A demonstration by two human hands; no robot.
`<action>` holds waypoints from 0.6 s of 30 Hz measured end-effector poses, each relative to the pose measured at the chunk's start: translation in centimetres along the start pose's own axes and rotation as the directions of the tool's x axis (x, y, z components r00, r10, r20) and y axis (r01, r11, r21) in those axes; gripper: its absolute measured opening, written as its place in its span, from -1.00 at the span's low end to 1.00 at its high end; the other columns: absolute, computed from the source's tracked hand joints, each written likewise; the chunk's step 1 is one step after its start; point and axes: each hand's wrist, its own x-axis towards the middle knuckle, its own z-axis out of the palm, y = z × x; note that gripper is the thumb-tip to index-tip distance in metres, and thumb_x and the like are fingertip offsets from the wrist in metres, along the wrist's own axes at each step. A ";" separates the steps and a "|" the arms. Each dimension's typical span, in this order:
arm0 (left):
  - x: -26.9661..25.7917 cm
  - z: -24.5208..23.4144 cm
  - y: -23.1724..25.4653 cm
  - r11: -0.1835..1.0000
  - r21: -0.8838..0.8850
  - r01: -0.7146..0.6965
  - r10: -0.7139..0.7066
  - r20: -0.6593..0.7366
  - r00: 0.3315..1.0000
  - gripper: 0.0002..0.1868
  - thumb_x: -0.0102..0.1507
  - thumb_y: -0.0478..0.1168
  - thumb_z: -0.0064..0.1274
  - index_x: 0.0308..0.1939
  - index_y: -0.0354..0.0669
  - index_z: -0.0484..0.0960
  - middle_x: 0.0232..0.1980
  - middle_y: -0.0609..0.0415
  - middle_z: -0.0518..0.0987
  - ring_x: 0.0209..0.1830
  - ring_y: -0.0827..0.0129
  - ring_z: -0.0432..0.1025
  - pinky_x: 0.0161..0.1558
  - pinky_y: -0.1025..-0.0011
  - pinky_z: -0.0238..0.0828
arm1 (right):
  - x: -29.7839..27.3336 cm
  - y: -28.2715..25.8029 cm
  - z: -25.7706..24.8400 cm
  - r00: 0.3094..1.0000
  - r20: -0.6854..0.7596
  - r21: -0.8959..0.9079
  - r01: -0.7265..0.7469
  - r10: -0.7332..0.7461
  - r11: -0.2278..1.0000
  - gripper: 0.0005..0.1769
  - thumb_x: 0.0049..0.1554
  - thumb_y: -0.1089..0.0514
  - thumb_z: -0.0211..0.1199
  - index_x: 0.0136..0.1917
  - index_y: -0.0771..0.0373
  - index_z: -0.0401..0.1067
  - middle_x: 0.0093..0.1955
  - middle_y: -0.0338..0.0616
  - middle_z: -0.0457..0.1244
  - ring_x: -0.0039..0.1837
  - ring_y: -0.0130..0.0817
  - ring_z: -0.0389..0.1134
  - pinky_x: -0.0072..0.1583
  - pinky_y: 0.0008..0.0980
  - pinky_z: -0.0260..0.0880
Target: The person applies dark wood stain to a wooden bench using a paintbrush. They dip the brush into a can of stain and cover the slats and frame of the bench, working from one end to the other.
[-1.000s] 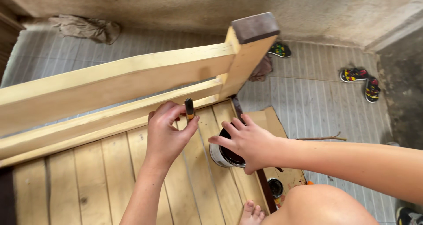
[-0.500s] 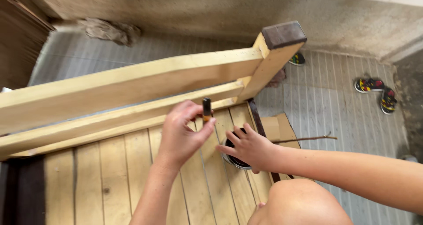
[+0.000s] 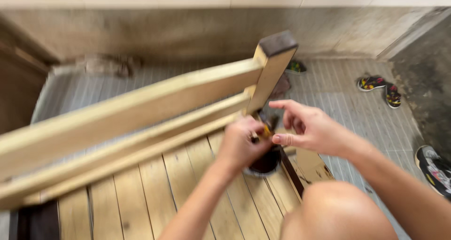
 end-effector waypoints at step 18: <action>0.2 -2.9 -5.2 0.886 0.294 -0.359 0.110 0.619 0.778 -0.42 0.10 0.02 0.34 0.12 -0.12 0.58 0.08 -0.01 0.54 0.21 0.10 0.39 0.26 0.10 0.26 | -6.1 4.3 8.5 0.831 -0.468 0.365 -0.126 0.299 0.922 -0.70 0.09 0.02 0.40 0.01 0.24 0.57 -0.31 -0.22 0.44 -0.31 -0.57 0.44 -0.23 -0.52 0.43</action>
